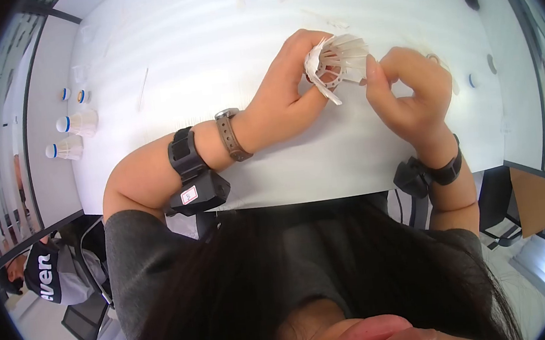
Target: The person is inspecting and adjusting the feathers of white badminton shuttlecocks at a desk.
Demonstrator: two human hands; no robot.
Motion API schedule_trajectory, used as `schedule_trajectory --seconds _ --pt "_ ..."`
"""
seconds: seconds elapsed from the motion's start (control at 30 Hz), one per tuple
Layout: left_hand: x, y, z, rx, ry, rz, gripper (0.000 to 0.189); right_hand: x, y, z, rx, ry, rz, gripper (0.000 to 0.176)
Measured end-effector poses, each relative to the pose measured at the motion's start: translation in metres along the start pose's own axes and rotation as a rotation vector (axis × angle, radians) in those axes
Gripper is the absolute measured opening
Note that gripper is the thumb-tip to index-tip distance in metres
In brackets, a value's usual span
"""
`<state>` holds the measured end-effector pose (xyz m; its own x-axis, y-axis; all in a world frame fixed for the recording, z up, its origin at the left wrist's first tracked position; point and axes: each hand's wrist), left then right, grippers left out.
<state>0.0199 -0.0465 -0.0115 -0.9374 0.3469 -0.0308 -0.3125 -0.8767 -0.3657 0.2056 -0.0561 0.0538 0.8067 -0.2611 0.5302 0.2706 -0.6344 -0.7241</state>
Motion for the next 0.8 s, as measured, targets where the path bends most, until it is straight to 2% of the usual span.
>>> schedule_trajectory --seconds 0.37,0.4,0.8 --pt "0.0005 -0.0024 0.0046 -0.036 -0.016 -0.008 0.033 0.0030 -0.0020 -0.0006 0.038 0.029 0.016 0.019" --pt "-0.0002 -0.0045 0.0037 -0.119 -0.062 0.014 0.034 0.0023 -0.0016 0.0001 0.039 0.016 0.027 0.019" --pt "-0.0022 -0.0018 0.0005 -0.091 -0.017 0.037 0.037 0.0027 -0.0026 -0.0017 0.093 0.057 0.018 0.018"
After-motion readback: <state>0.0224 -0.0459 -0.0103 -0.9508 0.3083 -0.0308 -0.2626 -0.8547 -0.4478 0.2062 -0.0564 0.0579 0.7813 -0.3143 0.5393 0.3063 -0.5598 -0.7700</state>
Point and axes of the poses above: each hand's wrist, its own y-axis away from the middle knuckle, its own x-axis out of the back of the hand, z = x × y, and after that the axes turned 5 degrees about z, right-handed
